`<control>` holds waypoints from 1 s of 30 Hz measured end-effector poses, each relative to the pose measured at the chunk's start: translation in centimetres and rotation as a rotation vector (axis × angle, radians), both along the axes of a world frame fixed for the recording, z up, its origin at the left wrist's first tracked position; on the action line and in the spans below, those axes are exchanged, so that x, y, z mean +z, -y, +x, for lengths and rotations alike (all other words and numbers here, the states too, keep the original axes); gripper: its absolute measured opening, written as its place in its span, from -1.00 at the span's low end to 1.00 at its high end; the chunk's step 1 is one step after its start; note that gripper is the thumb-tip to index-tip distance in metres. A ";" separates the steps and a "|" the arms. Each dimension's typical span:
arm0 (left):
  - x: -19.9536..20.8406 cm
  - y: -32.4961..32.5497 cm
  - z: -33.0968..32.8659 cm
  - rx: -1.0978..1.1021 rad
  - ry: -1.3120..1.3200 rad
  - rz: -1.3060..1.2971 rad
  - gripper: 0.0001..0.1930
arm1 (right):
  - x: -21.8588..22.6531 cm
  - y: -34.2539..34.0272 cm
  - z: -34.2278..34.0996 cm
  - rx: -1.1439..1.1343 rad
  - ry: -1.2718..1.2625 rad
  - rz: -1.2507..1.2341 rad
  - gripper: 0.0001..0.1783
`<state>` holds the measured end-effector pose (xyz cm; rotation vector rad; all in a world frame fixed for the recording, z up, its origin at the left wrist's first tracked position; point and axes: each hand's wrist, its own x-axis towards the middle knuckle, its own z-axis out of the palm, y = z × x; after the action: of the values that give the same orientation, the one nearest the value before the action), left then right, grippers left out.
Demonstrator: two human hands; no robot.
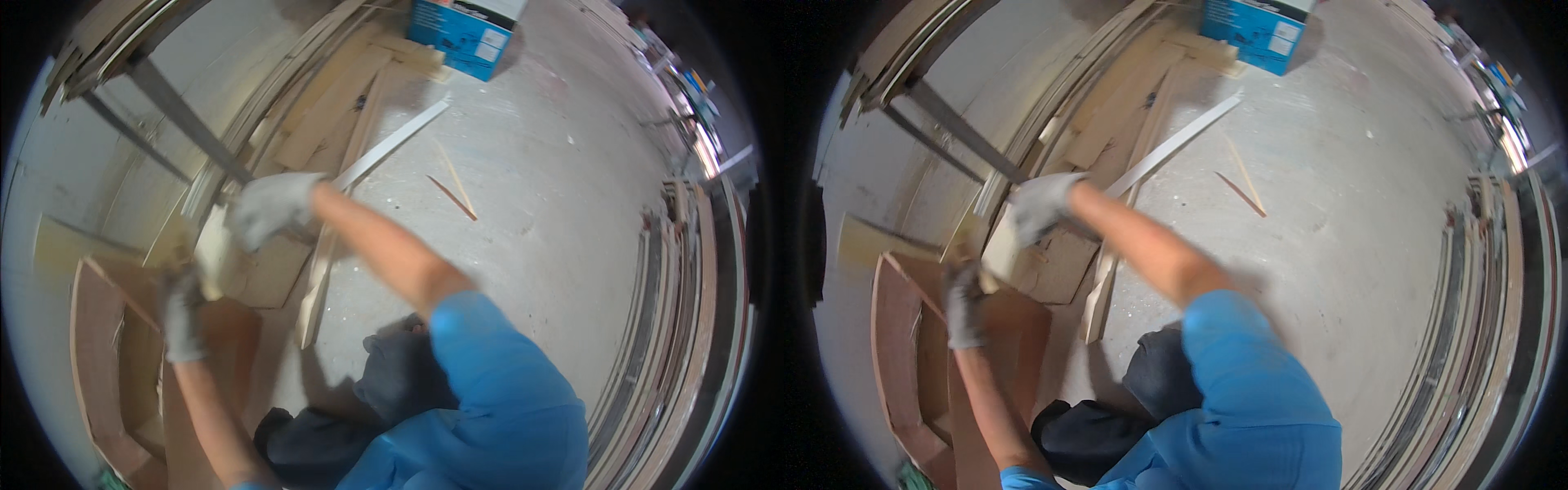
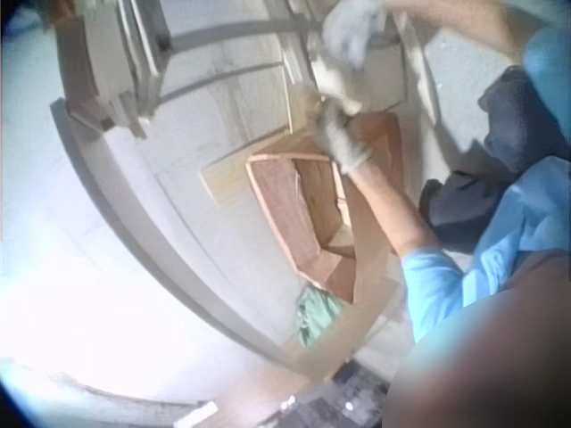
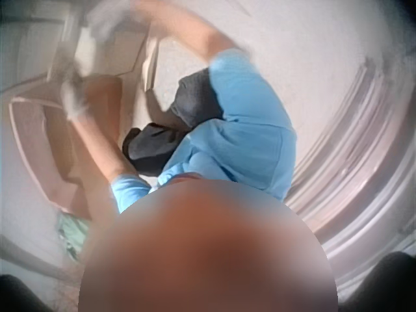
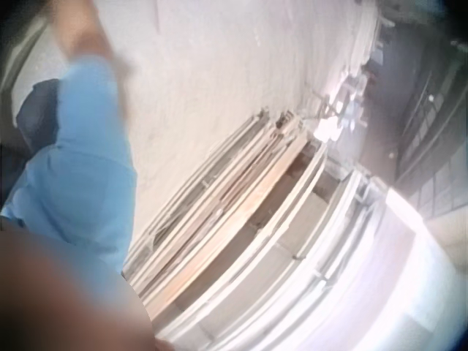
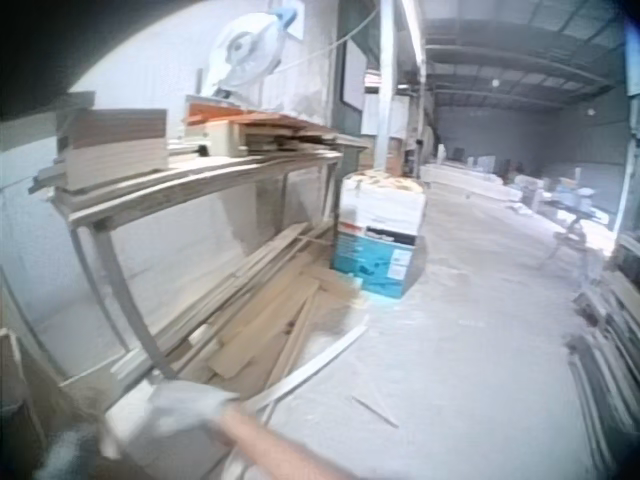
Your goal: The person assembles a curved wooden frame by inserting small wooden pieces into slots along the top edge. They repeatedly pick pieces from a cardboard box, fit them into the frame, and adjust their position. The person also handles a long white strip and places it on the frame.
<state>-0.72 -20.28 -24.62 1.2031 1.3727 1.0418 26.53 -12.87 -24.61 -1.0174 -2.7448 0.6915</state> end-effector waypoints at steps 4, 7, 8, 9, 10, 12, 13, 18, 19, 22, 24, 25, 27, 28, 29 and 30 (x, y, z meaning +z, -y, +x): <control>-5.6 2.5 4.0 -0.430 -0.275 -0.222 -0.56 | -10.8 -0.4 7.9 -0.645 0.156 -0.029 -0.72; -9.6 3.7 5.2 -0.477 -0.348 -0.280 -0.63 | -18.7 -0.4 8.5 -0.743 0.242 -0.024 -0.62; -10.6 3.7 4.9 -0.507 -0.472 -0.378 -0.64 | -21.0 -0.4 7.9 -0.729 0.249 0.088 -0.59; -11.6 4.0 4.7 -0.502 -0.499 -0.344 -0.64 | -23.1 -0.6 7.3 -0.719 0.257 0.182 -0.55; -12.5 4.2 4.4 -0.491 -0.545 -0.321 -0.64 | -24.7 -0.9 6.6 -0.690 0.291 0.270 -0.53; -13.9 4.1 3.7 -0.468 -0.657 -0.290 -0.61 | -26.8 -2.1 5.4 -0.628 0.386 0.358 -0.48; -14.4 4.1 3.3 -0.458 -0.721 -0.284 -0.60 | -27.2 -3.1 5.0 -0.652 0.355 0.242 -0.58; -15.4 4.4 2.4 -0.444 -0.863 -0.315 -0.55 | -23.6 -3.9 6.5 -0.584 0.403 0.278 -0.73; -15.5 4.4 2.4 -0.441 -0.881 -0.327 -0.53 | -21.9 -3.3 7.7 -0.605 0.300 0.366 -0.72; -15.6 4.2 2.9 -0.495 -0.969 -0.237 -0.48 | -16.3 -0.7 11.0 -0.634 0.019 0.490 -0.67; -15.4 3.6 3.7 -0.559 -1.133 -0.082 -0.44 | -12.5 2.0 12.8 -0.618 -0.268 0.690 -0.63; -14.9 3.2 4.1 -0.545 -1.040 -0.092 -0.41 | -10.8 3.2 13.3 -0.648 -0.309 0.712 -0.61; -13.7 2.3 5.7 -0.490 -0.933 -0.102 -0.44 | -7.8 6.0 13.8 -0.706 -0.393 0.758 -0.57; -12.9 2.0 6.7 -0.469 -0.889 -0.086 -0.45 | -6.7 7.2 13.8 -0.714 -0.439 0.787 -0.56; -11.7 1.8 7.7 -0.452 -0.772 -0.028 -0.47 | -5.7 8.4 13.5 -0.720 -0.484 0.818 -0.56; -10.4 1.6 8.8 -0.436 -0.657 0.042 -0.49 | -4.9 9.4 13.1 -0.734 -0.523 0.829 -0.56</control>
<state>8.05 -21.88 -35.06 1.8753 1.4651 0.3723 39.65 -22.25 -29.54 -1.2338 -1.7055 -0.2590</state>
